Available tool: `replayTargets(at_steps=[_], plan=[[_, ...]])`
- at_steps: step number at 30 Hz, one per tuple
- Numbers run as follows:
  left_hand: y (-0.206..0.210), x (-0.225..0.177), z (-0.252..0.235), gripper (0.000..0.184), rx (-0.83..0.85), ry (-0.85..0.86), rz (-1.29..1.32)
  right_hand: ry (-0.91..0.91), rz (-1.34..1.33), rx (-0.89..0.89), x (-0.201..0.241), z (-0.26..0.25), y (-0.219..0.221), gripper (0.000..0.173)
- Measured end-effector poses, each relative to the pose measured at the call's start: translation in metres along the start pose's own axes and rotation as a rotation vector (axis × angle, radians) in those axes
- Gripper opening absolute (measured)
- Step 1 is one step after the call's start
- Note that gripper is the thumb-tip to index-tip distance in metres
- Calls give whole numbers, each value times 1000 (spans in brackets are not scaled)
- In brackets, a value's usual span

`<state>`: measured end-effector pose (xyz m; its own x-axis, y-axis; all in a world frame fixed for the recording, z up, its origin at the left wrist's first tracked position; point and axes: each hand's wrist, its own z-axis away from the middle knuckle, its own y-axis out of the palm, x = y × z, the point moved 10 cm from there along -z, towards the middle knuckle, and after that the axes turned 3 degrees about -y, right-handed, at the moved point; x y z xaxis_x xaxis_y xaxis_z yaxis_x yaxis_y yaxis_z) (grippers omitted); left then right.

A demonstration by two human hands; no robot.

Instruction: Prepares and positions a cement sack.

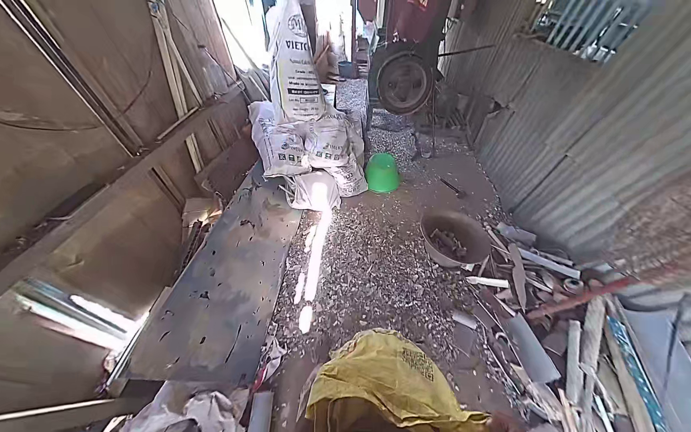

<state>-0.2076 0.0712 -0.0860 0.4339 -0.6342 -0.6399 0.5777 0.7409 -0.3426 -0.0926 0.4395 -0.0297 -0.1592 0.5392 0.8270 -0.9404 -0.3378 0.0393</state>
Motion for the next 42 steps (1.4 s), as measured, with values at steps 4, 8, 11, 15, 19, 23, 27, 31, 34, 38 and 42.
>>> replayTargets(at_steps=[4, 8, 11, 15, 19, 23, 27, 31, 34, 38, 42], plan=[[-36, -98, -183, 39, 55, 3, -17, -62, 147, -109, 10, -105, 103, 4], [-95, -136, -427, 42, -12, 47, -69, -197, 622, -66, -33, -246, 206, 34], [-159, -139, -488, 40, -105, -16, 48, -125, 967, 91, -62, -257, 283, 53], [-219, -115, -512, 44, 33, -97, -205, -50, 1147, 522, -108, -220, 369, 30], [-248, -24, -516, 46, 125, -255, -349, 184, 1396, 811, -177, -185, 389, 31], [-248, 62, -492, 44, 154, -435, -323, 288, 1212, 609, -177, -205, 369, 26], [-223, 14, -439, 42, 220, -416, -249, 223, 1231, 391, -131, -241, 347, 36], [-207, -34, -411, 45, 200, -389, -117, 245, 1175, 203, -112, -260, 313, 34], [-185, -38, -470, 41, 272, -325, -199, 291, 1128, 197, -126, -259, 297, 33], [-179, -90, -513, 40, 323, -279, -301, 371, 1120, 303, -163, -254, 281, 32], [-153, -262, -460, 30, 436, 16, -108, 462, 1049, 351, -199, -250, 259, 26]])
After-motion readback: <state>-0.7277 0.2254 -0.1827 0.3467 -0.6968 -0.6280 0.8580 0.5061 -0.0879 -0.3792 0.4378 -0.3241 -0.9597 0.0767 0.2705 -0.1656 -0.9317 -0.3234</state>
